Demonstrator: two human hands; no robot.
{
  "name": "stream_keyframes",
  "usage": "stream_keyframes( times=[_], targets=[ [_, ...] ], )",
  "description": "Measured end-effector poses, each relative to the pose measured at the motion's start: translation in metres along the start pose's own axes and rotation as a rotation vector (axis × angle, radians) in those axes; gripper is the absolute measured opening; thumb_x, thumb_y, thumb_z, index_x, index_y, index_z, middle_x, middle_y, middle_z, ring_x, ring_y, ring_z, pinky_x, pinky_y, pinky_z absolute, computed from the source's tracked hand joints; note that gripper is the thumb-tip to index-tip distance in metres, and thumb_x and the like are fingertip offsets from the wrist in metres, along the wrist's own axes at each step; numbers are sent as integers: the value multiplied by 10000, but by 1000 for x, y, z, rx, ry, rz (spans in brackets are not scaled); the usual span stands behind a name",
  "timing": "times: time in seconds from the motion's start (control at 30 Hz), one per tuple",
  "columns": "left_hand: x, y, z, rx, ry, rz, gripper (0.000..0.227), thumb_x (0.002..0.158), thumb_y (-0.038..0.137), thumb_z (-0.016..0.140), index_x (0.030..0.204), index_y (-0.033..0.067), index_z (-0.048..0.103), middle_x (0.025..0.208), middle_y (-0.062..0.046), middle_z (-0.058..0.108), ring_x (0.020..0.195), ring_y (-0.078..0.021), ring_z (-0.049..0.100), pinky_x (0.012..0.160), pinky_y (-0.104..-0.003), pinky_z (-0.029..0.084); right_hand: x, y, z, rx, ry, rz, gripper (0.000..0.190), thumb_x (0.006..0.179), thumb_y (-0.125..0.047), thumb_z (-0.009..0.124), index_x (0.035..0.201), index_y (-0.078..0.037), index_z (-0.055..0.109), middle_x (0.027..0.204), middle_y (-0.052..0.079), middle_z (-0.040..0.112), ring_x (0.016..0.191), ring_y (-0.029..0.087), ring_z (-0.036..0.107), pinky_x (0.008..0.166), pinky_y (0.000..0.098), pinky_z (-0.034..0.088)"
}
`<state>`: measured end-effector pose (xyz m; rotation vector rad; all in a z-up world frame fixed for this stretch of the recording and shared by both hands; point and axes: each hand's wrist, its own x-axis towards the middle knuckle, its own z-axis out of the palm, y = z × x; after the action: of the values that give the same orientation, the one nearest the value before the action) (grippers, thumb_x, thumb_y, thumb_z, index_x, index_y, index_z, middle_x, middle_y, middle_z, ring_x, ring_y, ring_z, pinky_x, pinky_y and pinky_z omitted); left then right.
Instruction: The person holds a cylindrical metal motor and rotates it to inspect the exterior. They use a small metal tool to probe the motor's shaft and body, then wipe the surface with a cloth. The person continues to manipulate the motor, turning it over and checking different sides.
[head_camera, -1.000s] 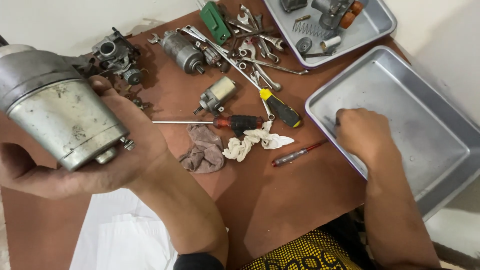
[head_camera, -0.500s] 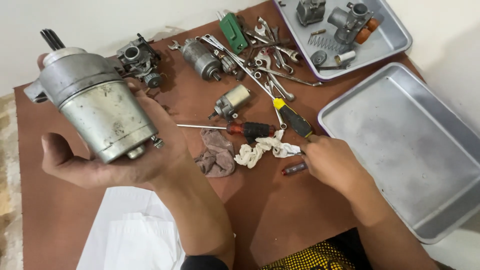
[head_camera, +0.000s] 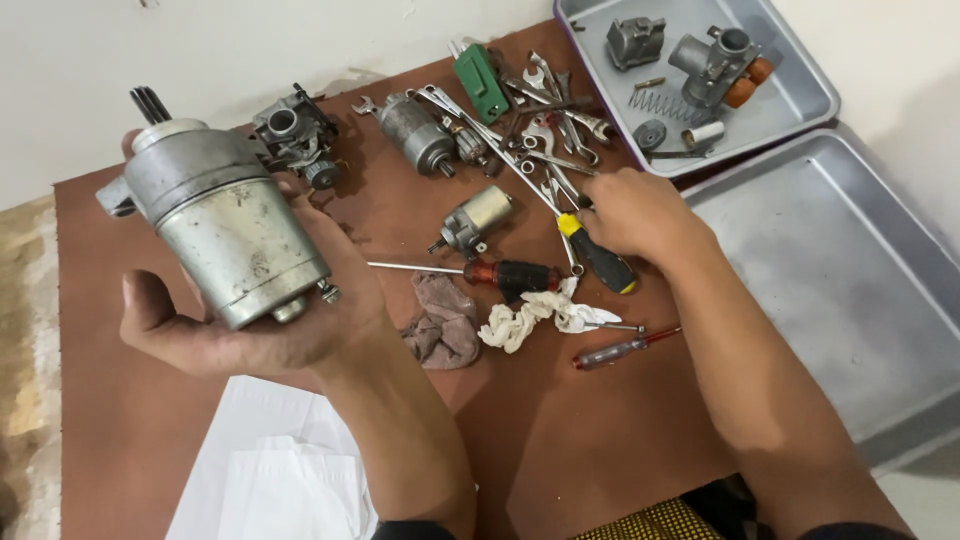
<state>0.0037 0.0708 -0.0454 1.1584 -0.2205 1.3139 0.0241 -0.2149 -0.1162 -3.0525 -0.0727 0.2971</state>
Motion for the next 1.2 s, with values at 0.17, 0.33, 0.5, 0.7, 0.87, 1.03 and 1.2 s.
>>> stream_keyframes(
  times=[0.17,0.33,0.5,0.7,0.87,1.03,1.2],
  targets=[
    [-1,-10,-4,-224,76,-166,305,1050,297,548,1253,131,390,1234,-83,403,1055,-329,598,917,-532,667,4,-10,-47,80,-111,100,269,922,-152,609,1158,-88,722,1013,168,766,830,353,721,811,479,576],
    [3,-8,-5,-540,82,-350,290,1021,301,548,1256,199,412,1320,-101,467,1199,-374,609,1022,-560,649,32,27,-42,7,-37,102,237,935,-153,677,1150,-73,738,1046,139,767,925,315,735,907,475,589],
    [12,3,7,-671,345,-563,356,905,319,537,1202,190,390,1087,-76,548,891,-321,680,792,-466,645,56,49,-17,15,164,-89,226,853,-110,662,1055,-78,756,934,168,752,855,439,692,750,517,553],
    [-8,-33,-4,-331,74,-240,277,1073,265,521,1286,143,392,1001,-104,608,769,-258,644,706,-415,641,75,44,-11,-15,144,-79,226,881,-151,631,1066,-93,747,940,191,749,854,446,694,749,533,560],
    [-2,-30,14,-690,98,-492,274,970,343,486,1137,126,509,1106,-86,520,1039,-211,514,972,-377,454,89,37,-14,31,175,-156,281,833,-121,608,1074,-64,742,918,226,740,820,480,679,727,539,550],
    [-4,-27,26,-532,144,-465,235,965,369,517,1116,192,549,1055,-36,676,1022,-225,645,895,-428,543,98,22,-23,57,54,-183,361,876,-127,632,1224,-89,719,982,219,746,877,443,698,796,517,559],
    [3,-17,38,-638,115,-671,731,895,425,432,1370,-109,586,1237,-197,680,1191,-294,653,1065,-453,533,111,18,-17,132,74,-249,301,839,-82,634,1124,-34,720,896,228,741,778,455,686,717,522,542]
  ],
)
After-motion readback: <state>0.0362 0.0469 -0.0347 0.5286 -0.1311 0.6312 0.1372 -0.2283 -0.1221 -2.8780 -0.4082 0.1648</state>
